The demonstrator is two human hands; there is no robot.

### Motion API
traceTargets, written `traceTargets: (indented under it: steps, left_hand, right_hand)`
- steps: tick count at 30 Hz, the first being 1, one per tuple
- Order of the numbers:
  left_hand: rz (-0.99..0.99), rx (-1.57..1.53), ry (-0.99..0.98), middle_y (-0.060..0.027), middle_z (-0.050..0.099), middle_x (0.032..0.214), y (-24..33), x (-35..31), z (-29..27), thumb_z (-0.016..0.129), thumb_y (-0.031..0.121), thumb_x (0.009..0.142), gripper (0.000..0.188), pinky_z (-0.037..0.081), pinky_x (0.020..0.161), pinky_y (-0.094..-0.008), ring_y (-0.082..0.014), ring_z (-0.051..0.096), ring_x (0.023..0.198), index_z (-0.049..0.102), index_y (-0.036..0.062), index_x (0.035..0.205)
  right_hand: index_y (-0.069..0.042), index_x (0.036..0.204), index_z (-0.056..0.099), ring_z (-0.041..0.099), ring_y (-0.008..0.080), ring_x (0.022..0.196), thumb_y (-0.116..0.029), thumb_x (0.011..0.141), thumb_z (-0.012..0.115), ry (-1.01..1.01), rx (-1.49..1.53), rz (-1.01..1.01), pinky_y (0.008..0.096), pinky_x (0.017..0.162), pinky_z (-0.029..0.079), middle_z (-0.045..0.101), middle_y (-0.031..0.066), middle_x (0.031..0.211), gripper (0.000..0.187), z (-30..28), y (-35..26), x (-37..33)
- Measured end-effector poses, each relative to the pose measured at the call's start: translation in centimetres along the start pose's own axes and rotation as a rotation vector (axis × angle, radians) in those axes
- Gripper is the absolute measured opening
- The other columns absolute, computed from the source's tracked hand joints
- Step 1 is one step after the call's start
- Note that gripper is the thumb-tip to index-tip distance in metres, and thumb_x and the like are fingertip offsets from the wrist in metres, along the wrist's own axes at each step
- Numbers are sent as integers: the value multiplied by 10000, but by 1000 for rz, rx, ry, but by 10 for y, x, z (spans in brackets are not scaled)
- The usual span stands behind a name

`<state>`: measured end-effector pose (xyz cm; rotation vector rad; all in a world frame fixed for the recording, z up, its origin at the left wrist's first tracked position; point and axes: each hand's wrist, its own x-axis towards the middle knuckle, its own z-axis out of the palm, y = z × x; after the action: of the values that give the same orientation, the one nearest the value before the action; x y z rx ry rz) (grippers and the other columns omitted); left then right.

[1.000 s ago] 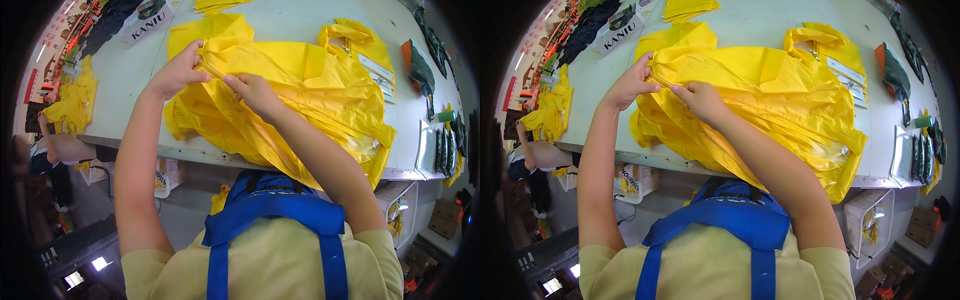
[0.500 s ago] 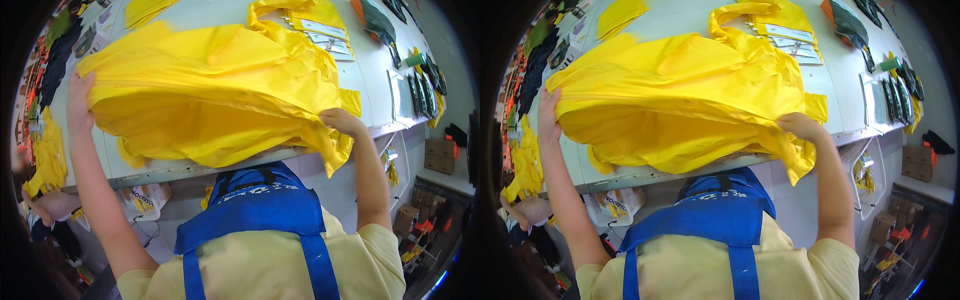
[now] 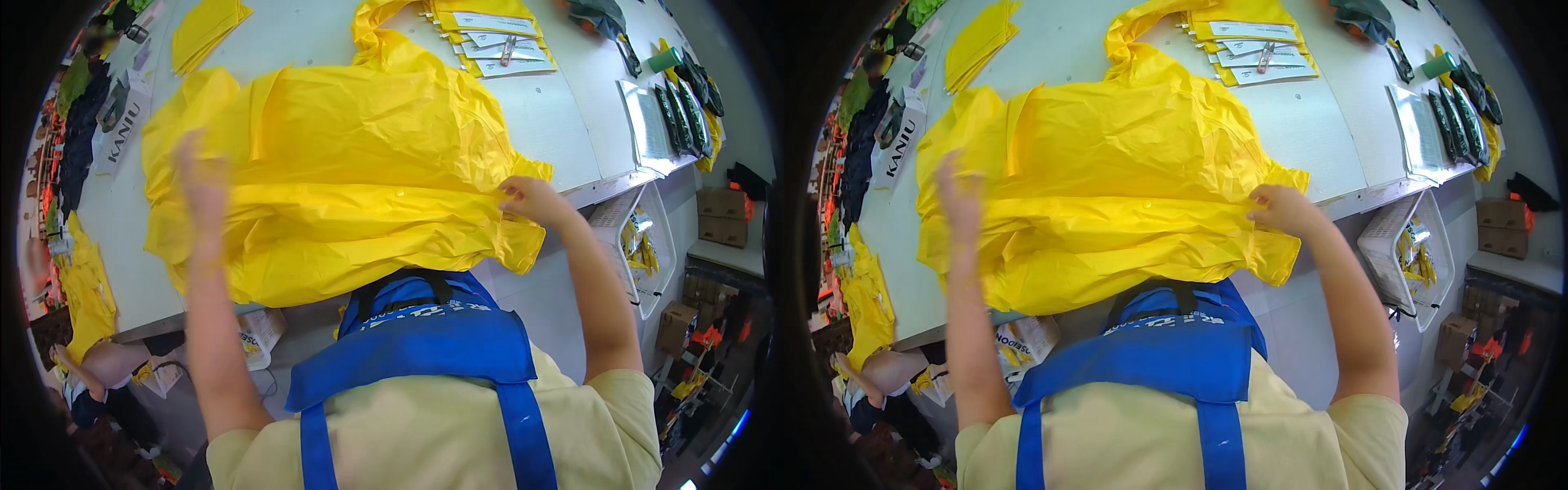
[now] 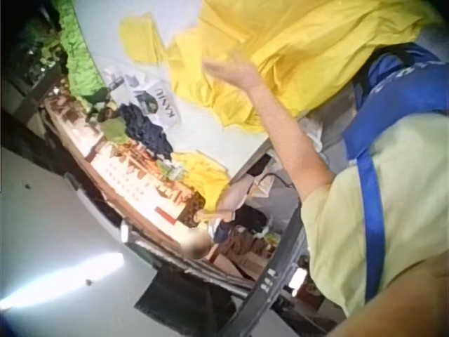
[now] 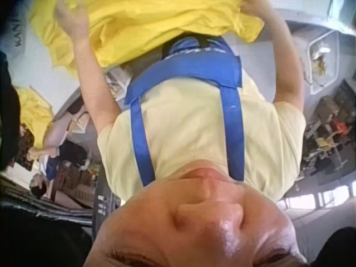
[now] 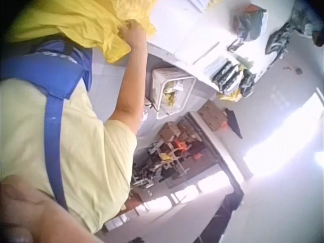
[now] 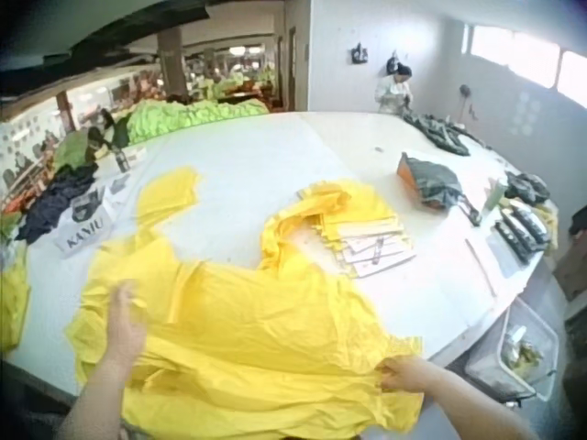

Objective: The person cuts open yellow poly mailers on a white workbench using a small blade. They unfold the mailers, slice along seams, and place the opened pieces into a white basket.

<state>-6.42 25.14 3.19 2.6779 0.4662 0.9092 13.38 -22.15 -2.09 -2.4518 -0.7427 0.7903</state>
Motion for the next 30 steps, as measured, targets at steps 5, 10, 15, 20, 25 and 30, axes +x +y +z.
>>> traceTargets:
  steps: [5,10,15,20,25,30]
  left_hand:
    - [193,-255,-760,-138,618,1087,134,-74,132,575,175,848,202,441,898,-420,-318,559,1044,663,65,993]
    - [9,-169,-931,-70,643,899,143,-72,168,629,202,800,112,455,804,-442,-280,586,920,681,118,852]
    - [-91,-537,-1032,-76,642,788,117,-74,183,720,141,709,110,487,707,-371,-256,613,788,679,90,798]
    - [-151,-443,-1176,-89,628,780,120,-63,184,745,92,687,147,478,638,-320,-226,601,702,652,46,790]
    - [-73,-292,-1251,-76,626,781,119,-57,191,750,143,697,166,469,613,-331,-224,599,687,626,51,759]
    - [58,-121,-1006,-77,651,837,117,-53,169,675,287,781,208,482,715,-396,-270,626,824,650,116,898]
  right_hand:
    - [-62,903,674,670,199,799,-184,767,667,-63,-49,192,320,707,503,698,66,812,183,26,2,11]
    - [-99,819,672,652,213,745,-205,730,692,-13,-98,156,338,689,490,686,32,758,139,34,19,20]
    - [-101,750,645,630,215,705,-221,718,703,-28,-81,164,350,651,477,659,23,703,138,34,22,23]
    - [-100,744,631,622,217,698,-234,711,714,-93,-11,210,356,631,469,648,29,700,161,33,35,33]
    - [-94,764,628,620,253,710,-239,727,707,-149,-76,175,369,633,467,648,63,723,170,31,37,40]
    - [-80,792,632,628,299,776,-229,776,656,18,-312,61,396,696,469,661,95,777,152,23,57,41]
